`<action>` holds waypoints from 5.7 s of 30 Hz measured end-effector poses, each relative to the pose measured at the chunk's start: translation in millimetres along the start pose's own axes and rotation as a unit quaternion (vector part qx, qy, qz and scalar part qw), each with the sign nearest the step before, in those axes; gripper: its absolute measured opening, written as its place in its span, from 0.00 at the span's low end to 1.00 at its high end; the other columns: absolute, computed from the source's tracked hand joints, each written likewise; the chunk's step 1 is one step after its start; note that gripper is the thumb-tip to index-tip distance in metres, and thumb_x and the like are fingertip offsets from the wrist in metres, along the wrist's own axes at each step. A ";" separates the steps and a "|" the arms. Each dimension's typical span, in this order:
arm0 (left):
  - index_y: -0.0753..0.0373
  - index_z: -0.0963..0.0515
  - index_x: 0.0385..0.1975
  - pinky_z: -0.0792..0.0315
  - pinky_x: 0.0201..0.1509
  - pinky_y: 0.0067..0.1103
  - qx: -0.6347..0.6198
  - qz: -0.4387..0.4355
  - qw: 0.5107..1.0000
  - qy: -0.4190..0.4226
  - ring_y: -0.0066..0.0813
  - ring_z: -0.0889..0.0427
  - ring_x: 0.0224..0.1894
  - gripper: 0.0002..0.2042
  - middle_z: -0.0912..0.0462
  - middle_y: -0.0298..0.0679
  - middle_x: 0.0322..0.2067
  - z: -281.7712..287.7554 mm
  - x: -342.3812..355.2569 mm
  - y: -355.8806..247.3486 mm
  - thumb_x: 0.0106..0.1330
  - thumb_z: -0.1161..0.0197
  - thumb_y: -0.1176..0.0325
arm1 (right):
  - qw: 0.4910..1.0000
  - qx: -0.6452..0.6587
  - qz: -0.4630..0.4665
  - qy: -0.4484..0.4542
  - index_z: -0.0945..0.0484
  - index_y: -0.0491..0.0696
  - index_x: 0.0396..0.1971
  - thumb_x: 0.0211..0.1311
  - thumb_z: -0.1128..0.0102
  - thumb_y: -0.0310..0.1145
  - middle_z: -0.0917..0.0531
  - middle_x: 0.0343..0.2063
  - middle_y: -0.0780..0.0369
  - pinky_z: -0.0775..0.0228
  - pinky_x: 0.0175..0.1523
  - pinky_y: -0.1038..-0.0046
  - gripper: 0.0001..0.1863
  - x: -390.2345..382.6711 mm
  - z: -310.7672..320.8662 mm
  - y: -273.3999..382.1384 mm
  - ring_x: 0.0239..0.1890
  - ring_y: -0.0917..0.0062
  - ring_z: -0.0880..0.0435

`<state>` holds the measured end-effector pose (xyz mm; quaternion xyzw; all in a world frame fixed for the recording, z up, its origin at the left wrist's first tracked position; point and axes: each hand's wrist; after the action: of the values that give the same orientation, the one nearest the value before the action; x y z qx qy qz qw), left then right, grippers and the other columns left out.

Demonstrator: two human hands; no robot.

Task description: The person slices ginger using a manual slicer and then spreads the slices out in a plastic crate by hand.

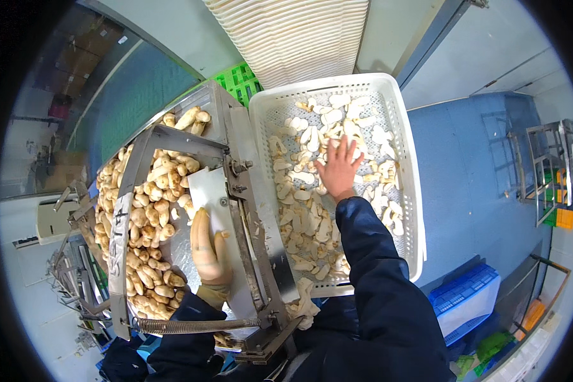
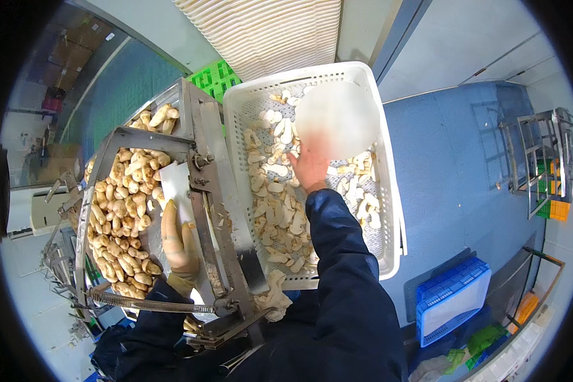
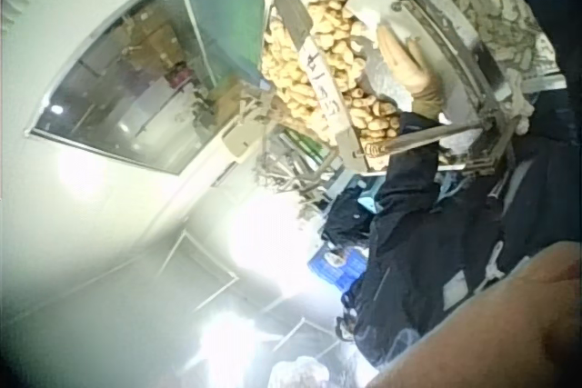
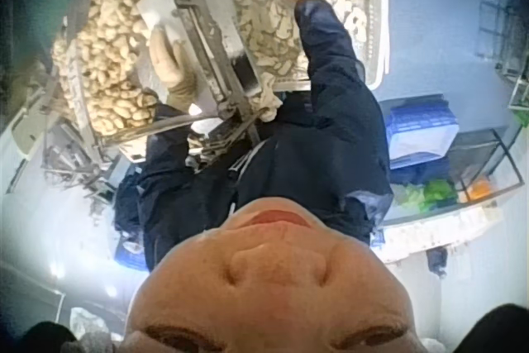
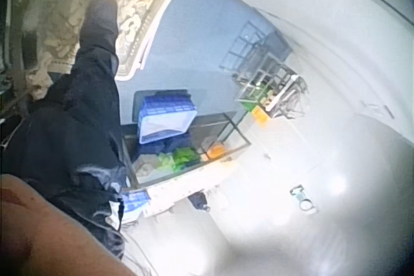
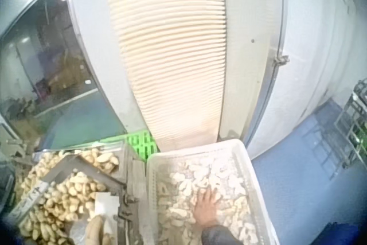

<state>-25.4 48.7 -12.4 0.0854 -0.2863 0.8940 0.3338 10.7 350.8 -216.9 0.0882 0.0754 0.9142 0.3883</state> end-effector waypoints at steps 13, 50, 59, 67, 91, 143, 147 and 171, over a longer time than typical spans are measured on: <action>0.74 0.36 0.53 0.37 0.59 0.31 -0.009 0.001 1.000 -0.012 0.51 0.33 0.55 0.22 0.32 0.56 0.52 -1.4 -0.8 -3.8 0.54 0.53 0.84 | 0.974 -0.011 0.223 0.032 0.43 0.54 0.62 0.60 0.56 0.53 0.49 0.64 0.53 0.61 0.67 0.53 0.32 59.8 38.4 -15.1 0.66 0.58 0.51; 0.73 0.37 0.54 0.40 0.61 0.31 -0.015 0.002 1.000 0.008 0.50 0.33 0.56 0.22 0.32 0.55 0.53 -0.2 6.7 -6.7 0.56 0.53 0.84 | 0.998 0.028 -0.020 -0.054 0.44 0.53 0.63 0.59 0.54 0.52 0.47 0.64 0.55 0.68 0.66 0.49 0.33 3.5 12.1 -85.8 0.66 0.57 0.52; 0.73 0.36 0.54 0.39 0.60 0.31 -0.002 -0.007 1.000 -0.004 0.50 0.33 0.55 0.22 0.32 0.55 0.53 -1.8 1.7 -3.7 0.56 0.53 0.84 | 0.996 -0.062 0.069 0.007 0.46 0.57 0.64 0.60 0.60 0.58 0.51 0.65 0.55 0.67 0.65 0.46 0.34 18.2 16.5 -62.3 0.67 0.56 0.56; 0.73 0.36 0.53 0.39 0.60 0.31 -0.006 -0.003 1.000 0.001 0.50 0.32 0.55 0.23 0.32 0.55 0.52 -0.1 1.7 -4.8 0.54 0.53 0.84 | 0.947 -0.012 0.294 0.129 0.51 0.59 0.65 0.60 0.64 0.62 0.56 0.67 0.57 0.71 0.65 0.45 0.37 -46.8 21.3 -23.8 0.68 0.59 0.59; 0.74 0.36 0.53 0.39 0.60 0.29 0.021 -0.006 1.000 0.005 0.46 0.32 0.55 0.22 0.32 0.54 0.53 1.1 5.0 -5.7 0.55 0.53 0.84 | 0.953 0.052 0.296 0.031 0.37 0.59 0.58 0.56 0.50 0.52 0.42 0.62 0.59 0.63 0.64 0.45 0.30 72.1 -26.0 64.6 0.65 0.63 0.48; 0.73 0.36 0.53 0.42 0.62 0.30 0.031 0.020 0.999 0.025 0.49 0.34 0.57 0.23 0.33 0.55 0.53 4.9 8.5 -10.6 0.54 0.52 0.83 | 0.980 0.159 0.104 -0.061 0.41 0.42 0.58 0.55 0.52 0.35 0.38 0.59 0.52 0.54 0.64 0.56 0.29 29.3 -45.7 124.9 0.62 0.57 0.43; 0.73 0.36 0.54 0.42 0.62 0.30 0.036 0.011 0.999 0.032 0.48 0.35 0.58 0.23 0.33 0.54 0.54 2.8 11.9 -11.1 0.55 0.53 0.83 | 0.968 0.073 0.225 -0.088 0.33 0.51 0.55 0.56 0.51 0.39 0.39 0.60 0.56 0.55 0.63 0.52 0.24 70.8 -58.3 119.9 0.63 0.61 0.44; 0.75 0.34 0.50 0.41 0.61 0.33 0.024 0.006 1.000 0.008 0.53 0.34 0.55 0.21 0.31 0.57 0.51 1.0 4.9 -6.0 0.53 0.52 0.82 | 0.962 -0.072 0.255 0.065 0.51 0.53 0.65 0.62 0.64 0.58 0.53 0.66 0.58 0.66 0.65 0.47 0.36 88.5 -18.0 43.5 0.68 0.60 0.57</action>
<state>-25.3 54.5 -7.1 0.0848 -0.2622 0.9033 0.3289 -84.0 383.6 -216.4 0.0168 0.0100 0.9897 0.1421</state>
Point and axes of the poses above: each hand's wrist, its own x-axis towards the middle knuckle, its own z-axis out of the back of the hand, y = z × x
